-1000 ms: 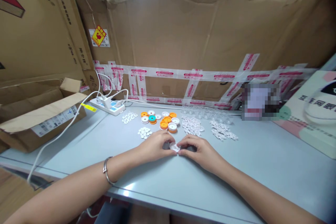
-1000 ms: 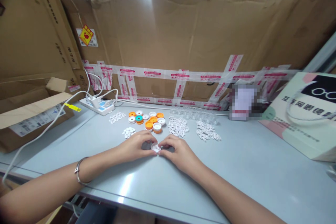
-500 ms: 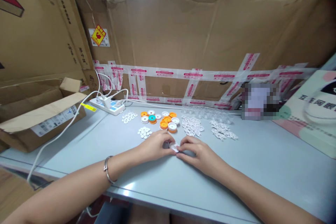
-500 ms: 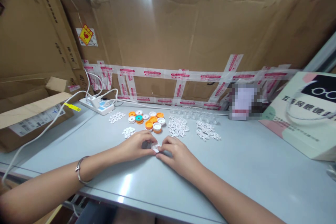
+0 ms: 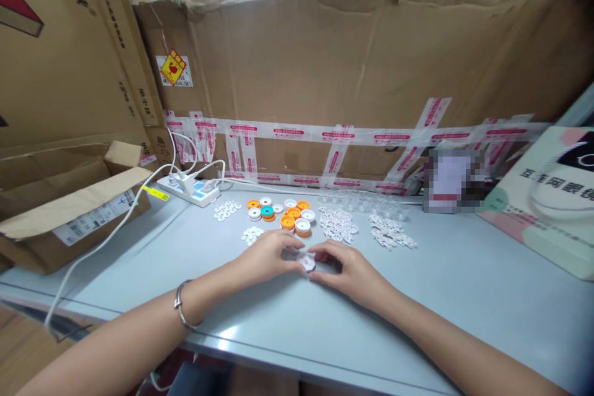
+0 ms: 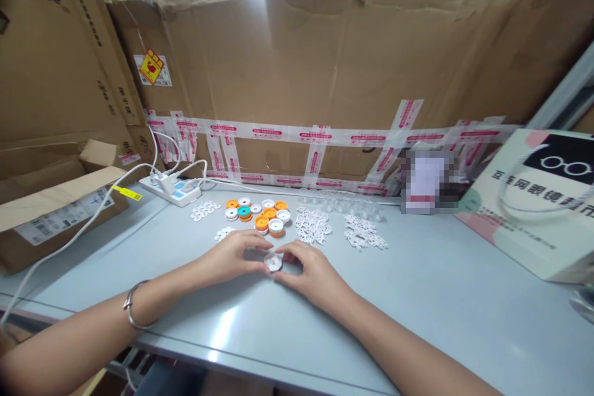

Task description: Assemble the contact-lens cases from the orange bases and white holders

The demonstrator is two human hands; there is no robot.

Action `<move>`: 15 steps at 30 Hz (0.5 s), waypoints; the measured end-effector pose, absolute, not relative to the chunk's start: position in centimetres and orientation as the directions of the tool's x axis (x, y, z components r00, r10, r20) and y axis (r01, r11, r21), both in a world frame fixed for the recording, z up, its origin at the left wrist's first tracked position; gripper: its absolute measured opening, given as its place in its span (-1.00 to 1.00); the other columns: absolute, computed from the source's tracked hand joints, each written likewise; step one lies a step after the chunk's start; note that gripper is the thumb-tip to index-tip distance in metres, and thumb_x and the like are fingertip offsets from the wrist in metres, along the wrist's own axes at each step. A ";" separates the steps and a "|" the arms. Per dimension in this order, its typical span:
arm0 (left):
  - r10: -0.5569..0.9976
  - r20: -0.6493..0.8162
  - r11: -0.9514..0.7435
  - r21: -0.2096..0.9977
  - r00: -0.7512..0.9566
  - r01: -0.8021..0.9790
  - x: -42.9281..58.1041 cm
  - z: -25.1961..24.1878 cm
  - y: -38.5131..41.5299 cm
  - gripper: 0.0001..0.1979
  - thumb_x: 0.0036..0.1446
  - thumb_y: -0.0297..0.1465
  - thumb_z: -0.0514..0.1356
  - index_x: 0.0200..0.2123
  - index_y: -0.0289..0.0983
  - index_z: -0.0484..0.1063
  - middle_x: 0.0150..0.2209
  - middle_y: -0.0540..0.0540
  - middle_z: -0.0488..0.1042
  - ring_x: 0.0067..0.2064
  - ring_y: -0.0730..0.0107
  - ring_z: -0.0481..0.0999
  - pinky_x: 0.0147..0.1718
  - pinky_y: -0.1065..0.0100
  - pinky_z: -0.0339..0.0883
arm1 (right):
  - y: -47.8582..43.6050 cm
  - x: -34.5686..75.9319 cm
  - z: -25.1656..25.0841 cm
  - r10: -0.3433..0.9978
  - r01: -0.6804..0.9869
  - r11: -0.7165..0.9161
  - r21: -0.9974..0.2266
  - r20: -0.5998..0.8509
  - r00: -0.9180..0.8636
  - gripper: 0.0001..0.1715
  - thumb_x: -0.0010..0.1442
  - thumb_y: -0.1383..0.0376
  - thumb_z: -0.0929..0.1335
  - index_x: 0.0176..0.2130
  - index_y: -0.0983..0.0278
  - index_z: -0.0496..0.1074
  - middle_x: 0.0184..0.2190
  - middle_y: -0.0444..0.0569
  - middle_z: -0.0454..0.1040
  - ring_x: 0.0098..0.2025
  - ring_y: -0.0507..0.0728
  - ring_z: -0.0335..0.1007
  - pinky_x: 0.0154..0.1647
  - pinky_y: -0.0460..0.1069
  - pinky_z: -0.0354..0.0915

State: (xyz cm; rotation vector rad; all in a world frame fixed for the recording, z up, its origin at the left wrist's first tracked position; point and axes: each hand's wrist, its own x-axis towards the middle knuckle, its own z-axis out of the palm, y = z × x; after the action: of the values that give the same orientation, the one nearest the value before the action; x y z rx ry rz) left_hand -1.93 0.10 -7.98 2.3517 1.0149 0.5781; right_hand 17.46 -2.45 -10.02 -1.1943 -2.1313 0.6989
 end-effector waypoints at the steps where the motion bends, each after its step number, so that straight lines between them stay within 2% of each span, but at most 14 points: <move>1: 0.772 0.203 -0.579 0.616 0.602 0.534 -2.1 -7.7 0.3 -0.72 -0.05 -0.27 0.25 -0.23 -0.25 0.45 -0.22 -0.08 0.49 -0.18 0.29 0.43 -0.19 0.32 0.25 | -2.5 17.4 -10.0 0.881 0.574 0.450 -0.684 0.233 -0.412 -0.62 -0.06 0.26 0.42 -0.17 0.22 0.40 -0.36 -0.06 0.40 -0.30 0.11 0.33 -0.24 0.01 0.26; 3: 0.811 0.256 -0.553 0.629 0.526 0.547 -2.4 -7.3 0.9 -0.76 0.00 -0.31 0.21 -0.22 -0.24 0.45 -0.20 -0.06 0.50 -0.17 0.31 0.43 -0.17 0.31 0.25 | -2.5 17.3 -10.0 0.890 0.593 0.437 -0.677 0.230 -0.394 -0.57 -0.09 0.24 0.43 -0.16 0.22 0.39 -0.37 -0.07 0.38 -0.29 0.12 0.31 -0.24 0.02 0.26; 6: 0.858 0.284 -0.508 0.597 0.428 0.621 -2.5 -6.9 2.1 -0.80 0.05 -0.35 0.15 -0.24 -0.25 0.44 -0.20 -0.08 0.50 -0.16 0.30 0.43 -0.15 0.29 0.25 | -2.4 17.1 -10.1 0.898 0.602 0.419 -0.680 0.214 -0.384 -0.62 -0.09 0.23 0.43 -0.21 0.23 0.42 -0.38 -0.08 0.34 -0.30 0.11 0.29 -0.24 0.01 0.26; 12: 0.866 0.264 -0.501 0.452 0.425 0.738 -1.6 -7.7 4.1 -0.69 -0.02 -0.36 0.18 -0.15 -0.28 0.38 -0.13 -0.15 0.45 -0.10 0.19 0.40 -0.12 0.23 0.24 | -2.3 17.0 -10.1 0.907 0.578 0.392 -0.716 0.196 -0.373 -0.72 -0.05 0.29 0.40 -0.25 0.25 0.44 -0.37 -0.08 0.31 -0.31 0.09 0.29 -0.23 -0.01 0.25; 15: 0.871 0.253 -0.492 0.443 0.422 0.750 -1.4 -8.2 4.8 -0.71 -0.04 -0.36 0.19 -0.19 -0.28 0.38 -0.16 -0.14 0.47 -0.12 0.19 0.42 -0.14 0.24 0.25 | -2.3 17.1 -9.9 0.909 0.542 0.388 -0.746 0.211 -0.361 -0.71 -0.07 0.33 0.40 -0.25 0.26 0.43 -0.34 -0.07 0.35 -0.30 0.08 0.30 -0.22 -0.01 0.26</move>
State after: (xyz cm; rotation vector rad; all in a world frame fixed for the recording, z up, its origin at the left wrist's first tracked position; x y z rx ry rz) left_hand -1.42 4.81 -8.23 2.4166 1.4117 0.6653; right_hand 17.10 -2.30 -9.87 -1.2389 -2.0334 0.7692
